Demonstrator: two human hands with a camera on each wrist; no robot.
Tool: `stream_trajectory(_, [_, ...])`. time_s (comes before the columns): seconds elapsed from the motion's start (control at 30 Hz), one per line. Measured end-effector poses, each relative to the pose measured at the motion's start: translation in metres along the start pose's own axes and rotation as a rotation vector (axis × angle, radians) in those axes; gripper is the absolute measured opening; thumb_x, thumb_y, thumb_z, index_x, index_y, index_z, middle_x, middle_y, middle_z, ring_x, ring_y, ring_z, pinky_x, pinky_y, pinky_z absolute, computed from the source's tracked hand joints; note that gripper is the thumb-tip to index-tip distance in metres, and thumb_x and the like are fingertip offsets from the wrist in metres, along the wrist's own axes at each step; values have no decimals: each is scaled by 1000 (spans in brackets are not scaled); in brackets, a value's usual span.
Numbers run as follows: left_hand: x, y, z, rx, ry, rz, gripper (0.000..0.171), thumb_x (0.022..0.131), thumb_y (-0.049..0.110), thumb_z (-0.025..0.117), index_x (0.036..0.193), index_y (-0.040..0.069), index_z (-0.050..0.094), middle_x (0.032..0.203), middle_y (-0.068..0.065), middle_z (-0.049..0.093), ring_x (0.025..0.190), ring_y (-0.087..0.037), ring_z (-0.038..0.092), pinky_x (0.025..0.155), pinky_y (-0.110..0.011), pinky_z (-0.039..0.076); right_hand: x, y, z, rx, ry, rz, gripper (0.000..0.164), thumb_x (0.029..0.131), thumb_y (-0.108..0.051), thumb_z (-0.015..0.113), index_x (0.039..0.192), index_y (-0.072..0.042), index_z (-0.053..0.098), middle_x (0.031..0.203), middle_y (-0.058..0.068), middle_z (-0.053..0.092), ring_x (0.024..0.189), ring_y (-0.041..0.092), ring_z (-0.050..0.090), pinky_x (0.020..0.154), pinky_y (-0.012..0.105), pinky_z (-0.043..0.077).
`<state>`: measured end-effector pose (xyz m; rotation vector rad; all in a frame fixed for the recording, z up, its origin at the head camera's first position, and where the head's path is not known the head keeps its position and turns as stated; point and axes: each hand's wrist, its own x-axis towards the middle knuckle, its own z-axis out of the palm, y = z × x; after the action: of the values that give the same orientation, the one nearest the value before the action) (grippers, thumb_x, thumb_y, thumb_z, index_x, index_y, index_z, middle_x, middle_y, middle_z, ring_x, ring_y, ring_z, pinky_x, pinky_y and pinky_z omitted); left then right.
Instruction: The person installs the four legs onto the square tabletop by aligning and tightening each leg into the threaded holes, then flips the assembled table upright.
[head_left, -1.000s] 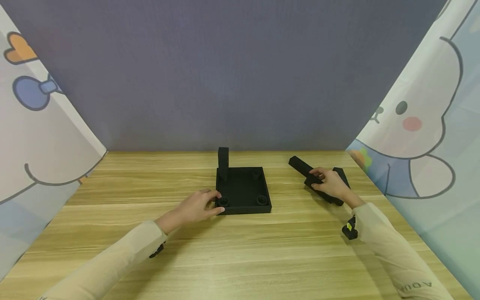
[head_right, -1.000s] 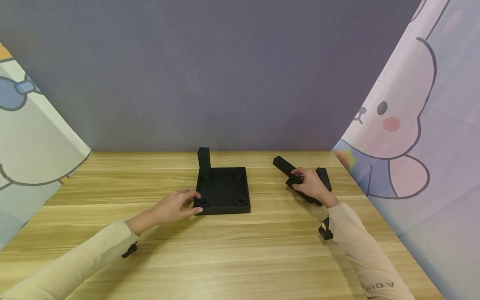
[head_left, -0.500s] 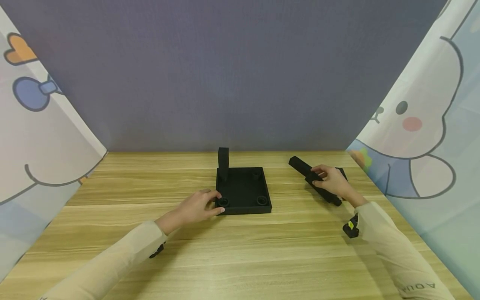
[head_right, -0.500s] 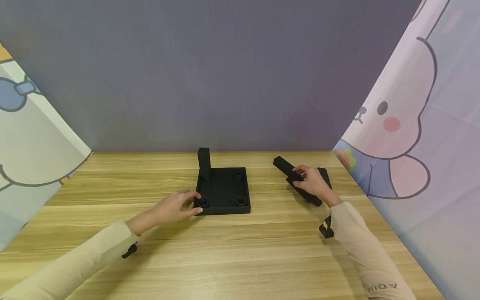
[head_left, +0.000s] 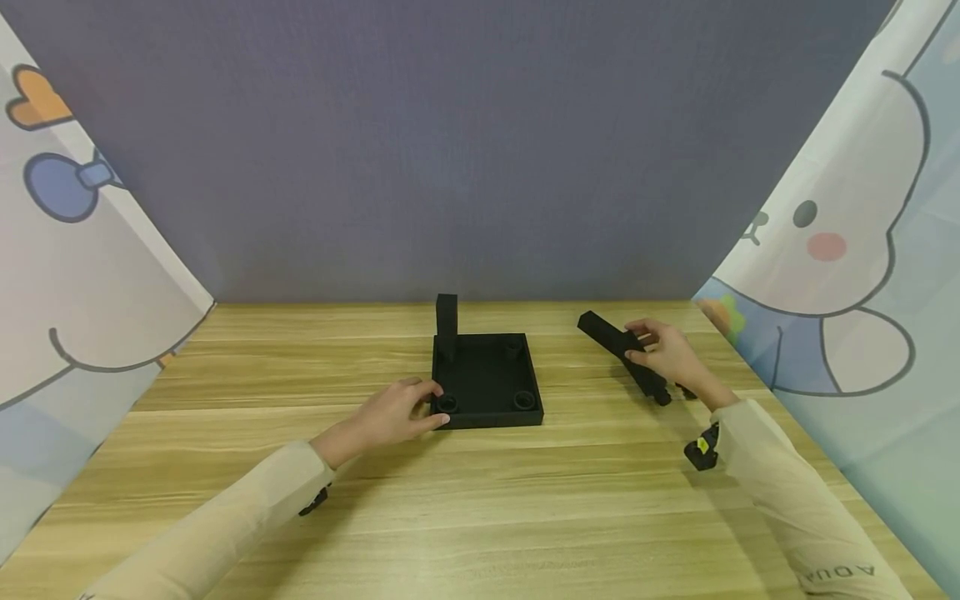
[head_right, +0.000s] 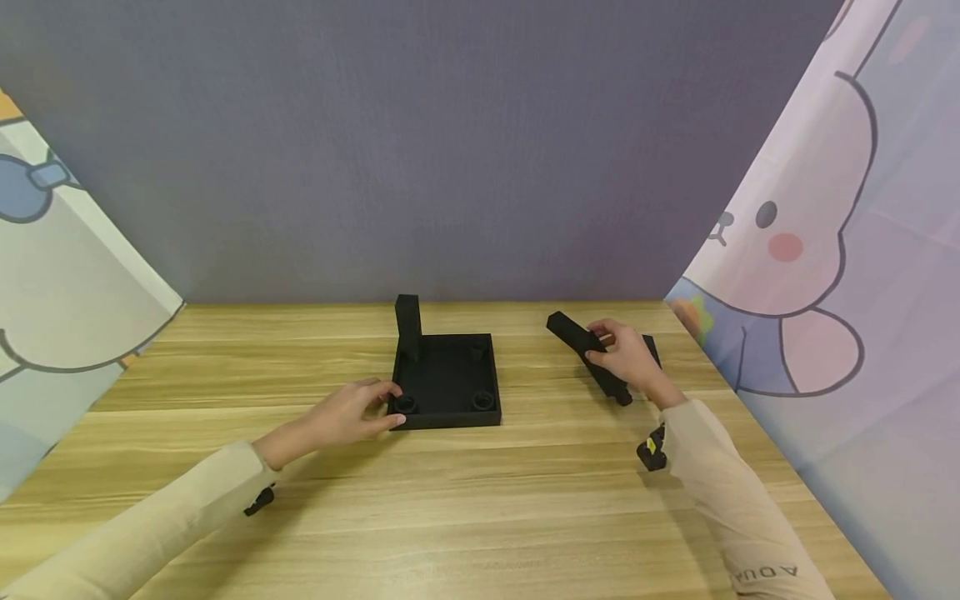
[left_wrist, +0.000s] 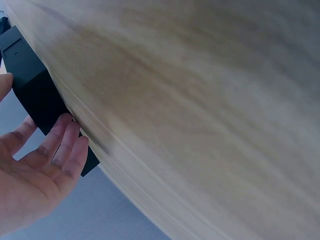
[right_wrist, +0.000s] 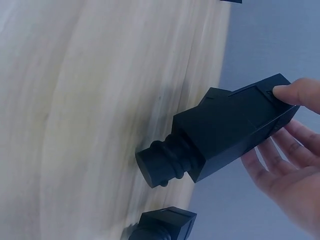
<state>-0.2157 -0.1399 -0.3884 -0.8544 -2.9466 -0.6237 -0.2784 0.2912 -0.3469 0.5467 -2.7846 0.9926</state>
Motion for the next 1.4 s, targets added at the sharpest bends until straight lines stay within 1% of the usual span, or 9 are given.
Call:
stream_trajectory(0.3, [0,-1,1,4,5,5,41,85,44,60,114,15,58,102,-4,61,87,-15,59,68,-28,49,3,-6,-2,15,22,75,47,87,-12,61,129,2,45,120,27,50,106,44,52,80,52,47])
stream_trajectory(0.53, [1,-2,1,-8,12,21,41,86,43,60,114,14,58,106,-6,61,90,-17,60,71,-30,50,6,-14,-3,67,53,98,49,87,-15,62,130,0,45,122,27,48,109,44,51,81,51,48])
stream_trajectory(0.7, [1,-2,1,-7,13,21,41,85,43,61,114,14,59,105,-6,61,89,-16,60,70,-30,50,8,-20,0,96,76,111,49,87,-17,63,130,0,46,124,26,48,110,44,51,80,48,50])
stream_trajectory(0.83, [1,-1,1,-4,12,18,41,85,43,61,114,14,59,104,-5,61,88,-16,60,69,-29,50,13,-20,5,129,131,78,45,86,-14,64,126,1,49,122,24,49,108,42,53,74,28,52])
stream_trajectory(0.93, [1,-1,1,0,13,16,41,85,43,61,114,14,59,104,-5,61,88,-16,60,68,-28,50,16,-20,10,173,162,52,44,85,-12,65,125,0,50,120,23,50,108,39,54,70,12,46])
stream_trajectory(1.03, [1,-2,2,3,13,13,40,85,43,61,113,14,59,102,-4,61,86,-14,59,66,-26,49,19,-26,13,224,173,53,44,85,-11,64,125,1,49,121,22,50,110,38,52,70,8,42])
stream_trajectory(1.23, [1,-2,2,-2,9,14,41,85,43,61,114,14,59,98,-2,60,79,-11,56,63,-24,45,18,-57,16,273,204,29,41,84,-1,62,123,7,49,119,27,50,107,42,52,71,8,41])
stream_trajectory(1.3, [1,-2,2,-4,10,15,41,85,43,61,114,14,59,98,-3,60,78,-11,55,63,-23,45,19,-63,17,278,210,16,41,84,-1,62,122,8,50,118,27,51,107,42,52,73,9,41])
stream_trajectory(1.4, [1,-2,2,-8,11,17,41,85,43,61,114,14,59,98,-3,60,79,-11,55,63,-23,45,23,-65,21,305,208,10,41,84,-2,63,122,6,50,118,26,52,107,41,52,78,19,45])
